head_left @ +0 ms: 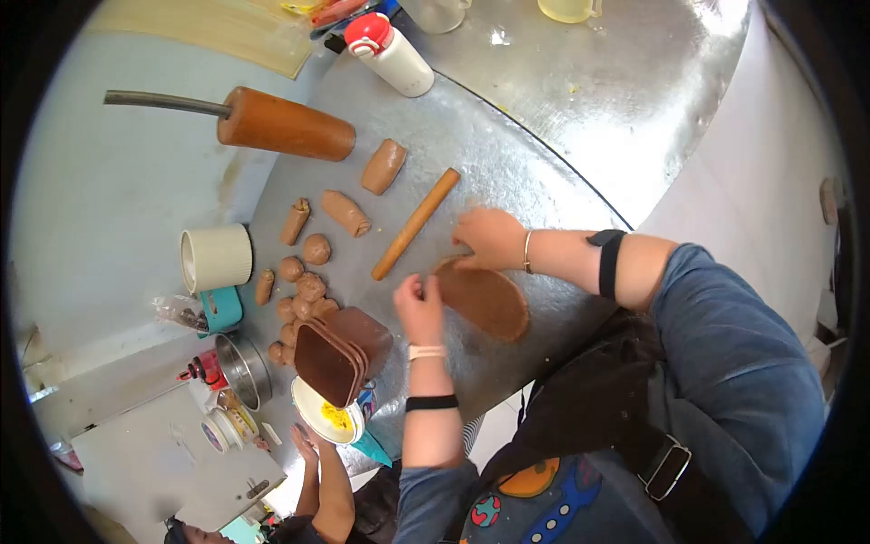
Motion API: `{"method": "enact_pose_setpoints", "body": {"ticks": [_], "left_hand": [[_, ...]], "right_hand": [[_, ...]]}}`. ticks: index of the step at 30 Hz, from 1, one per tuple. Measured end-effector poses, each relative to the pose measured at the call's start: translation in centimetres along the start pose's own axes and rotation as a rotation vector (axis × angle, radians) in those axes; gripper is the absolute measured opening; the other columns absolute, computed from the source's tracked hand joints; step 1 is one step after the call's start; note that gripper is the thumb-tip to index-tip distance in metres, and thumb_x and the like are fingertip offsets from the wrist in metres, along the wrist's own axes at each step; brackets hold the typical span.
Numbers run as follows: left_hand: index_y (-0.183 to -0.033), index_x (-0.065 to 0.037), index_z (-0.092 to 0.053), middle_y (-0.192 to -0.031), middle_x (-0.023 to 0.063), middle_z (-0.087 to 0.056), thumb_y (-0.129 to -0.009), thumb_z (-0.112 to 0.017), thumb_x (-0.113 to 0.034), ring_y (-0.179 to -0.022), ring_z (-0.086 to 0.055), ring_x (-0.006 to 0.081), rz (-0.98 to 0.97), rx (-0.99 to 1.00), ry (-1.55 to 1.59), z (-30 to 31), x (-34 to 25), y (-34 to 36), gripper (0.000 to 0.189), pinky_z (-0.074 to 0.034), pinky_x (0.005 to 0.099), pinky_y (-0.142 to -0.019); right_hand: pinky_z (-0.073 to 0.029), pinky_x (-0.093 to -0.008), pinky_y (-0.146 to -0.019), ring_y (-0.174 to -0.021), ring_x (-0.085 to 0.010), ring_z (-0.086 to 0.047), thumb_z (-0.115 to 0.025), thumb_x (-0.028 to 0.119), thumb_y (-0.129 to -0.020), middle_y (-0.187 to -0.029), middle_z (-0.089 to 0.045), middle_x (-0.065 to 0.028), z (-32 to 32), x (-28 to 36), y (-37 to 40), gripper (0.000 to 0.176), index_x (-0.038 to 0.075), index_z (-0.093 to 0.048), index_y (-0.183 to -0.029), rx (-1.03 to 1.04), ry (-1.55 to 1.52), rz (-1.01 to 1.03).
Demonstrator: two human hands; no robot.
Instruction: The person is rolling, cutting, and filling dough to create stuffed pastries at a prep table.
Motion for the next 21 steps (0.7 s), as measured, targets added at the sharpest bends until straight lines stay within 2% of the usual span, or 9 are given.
{"method": "enact_pose_setpoints", "body": {"ticks": [2, 5, 6, 9, 10, 13, 15, 18, 21], "left_hand": [[-0.093, -0.002, -0.058, -0.089, 0.0130, -0.062, -0.088, -0.066, -0.015, -0.082, -0.060, 0.0237, -0.281, -0.167, -0.354, -0.4, -3.8, 1.9, 0.016, -0.048, 0.0325, -0.077], [-0.090, -0.002, -0.052, -0.090, 0.0136, -0.060, -0.087, -0.066, -0.012, -0.082, -0.058, 0.0267, -0.354, 0.016, -0.151, -1.2, -4.2, 1.8, 0.017, -0.047, 0.0334, -0.079], [-0.091, -0.004, -0.047, -0.086, 0.0077, -0.057, -0.089, -0.063, -0.007, -0.076, -0.055, 0.0193, -0.117, 0.181, 0.188, -1.8, -2.2, 2.0, 0.017, -0.046, 0.0282, -0.072], [-0.090, -0.003, -0.048, -0.084, 0.0047, -0.058, -0.090, -0.062, -0.007, -0.072, -0.053, 0.0109, 0.092, 0.400, 0.423, 1.4, -2.8, 3.4, 0.015, -0.044, 0.0255, -0.067], [-0.093, -0.003, -0.049, -0.085, 0.0021, -0.057, -0.090, -0.063, -0.006, -0.072, -0.051, 0.0032, 0.092, 0.423, 0.587, 2.7, -4.3, 3.9, 0.014, -0.043, 0.0209, -0.064], [-0.104, -0.004, -0.050, -0.089, -0.0011, -0.054, -0.091, -0.060, 0.001, -0.077, -0.050, 0.0043, 0.062, 0.467, 0.355, 5.9, -6.8, 3.9, 0.017, -0.044, 0.0201, -0.069], [-0.119, -0.004, -0.056, -0.093, -0.0004, -0.056, -0.088, -0.064, 0.000, -0.081, -0.054, 0.0087, -0.082, 0.288, 0.186, 8.9, -9.2, 2.6, 0.032, -0.048, 0.0235, -0.076], [-0.109, -0.004, -0.064, -0.094, 0.0071, -0.059, -0.083, -0.066, 0.000, -0.081, -0.059, 0.0177, -0.294, 0.121, -0.006, 11.1, -12.5, 1.6, 0.027, -0.050, 0.0284, -0.074], [-0.105, -0.003, -0.066, -0.096, 0.0128, -0.060, -0.081, -0.064, -0.002, -0.086, -0.061, 0.0273, -0.363, 0.064, -0.194, 10.0, -13.4, 2.8, 0.024, -0.050, 0.0360, -0.077]], "right_hand": [[-0.049, -0.0428, -0.080, -0.093, -0.0308, -0.062, -0.067, 0.029, -0.081, -0.093, -0.065, -0.0113, -1.1, 1.0, 0.5, 0.019, 0.010, -0.064, -0.086, -0.058, 0.083, 0.079], [-0.050, -0.0428, -0.076, -0.087, -0.0320, -0.063, -0.066, 0.023, -0.080, -0.086, -0.066, -0.0124, -2.7, 1.0, -0.3, 0.018, 0.012, -0.067, -0.094, 0.077, -0.015, 0.089], [-0.050, -0.0426, -0.075, -0.084, -0.0324, -0.064, -0.066, 0.021, -0.080, -0.083, -0.066, -0.0126, -3.2, 1.0, -0.3, 0.019, 0.013, -0.068, -0.097, 0.166, -0.085, 0.074], [-0.051, -0.0418, -0.074, -0.082, -0.0323, -0.064, -0.063, 0.015, -0.080, -0.081, -0.066, -0.0129, 0.9, 3.6, 1.5, 0.024, 0.013, -0.068, -0.104, 0.275, -0.285, 0.131], [-0.051, -0.0421, -0.074, -0.081, -0.0325, -0.064, -0.062, 0.013, -0.080, -0.080, -0.065, -0.0131, 2.1, 4.4, 1.7, 0.023, 0.012, -0.068, -0.103, 0.257, -0.301, 0.161], [-0.051, -0.0428, -0.074, -0.080, -0.0329, -0.064, -0.061, 0.009, -0.079, -0.079, -0.065, -0.0132, 5.1, 7.2, 1.7, 0.022, 0.010, -0.069, -0.099, 0.151, -0.307, 0.253], [-0.051, -0.0428, -0.076, -0.083, -0.0325, -0.064, -0.061, 0.008, -0.078, -0.082, -0.066, -0.0127, 7.4, 9.1, 0.8, 0.021, 0.009, -0.069, -0.097, 0.008, -0.242, 0.317], [-0.050, -0.0421, -0.078, -0.087, -0.0316, -0.063, -0.059, 0.009, -0.080, -0.088, -0.064, -0.0117, 10.3, 11.7, 0.6, 0.016, 0.008, -0.070, -0.092, -0.071, -0.122, 0.458], [-0.050, -0.0409, -0.079, -0.092, -0.0315, -0.062, -0.058, 0.012, -0.081, -0.093, -0.062, -0.0105, 8.1, 10.6, 1.3, 0.013, 0.008, -0.069, -0.088, -0.058, 0.018, 0.505]]}}
Point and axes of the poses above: each hand's wrist, its own y-axis away from the middle knuckle, its own z-axis out of the back of the hand, x = y × z, the point moved 9 cm from there along -y, towards the middle knuckle
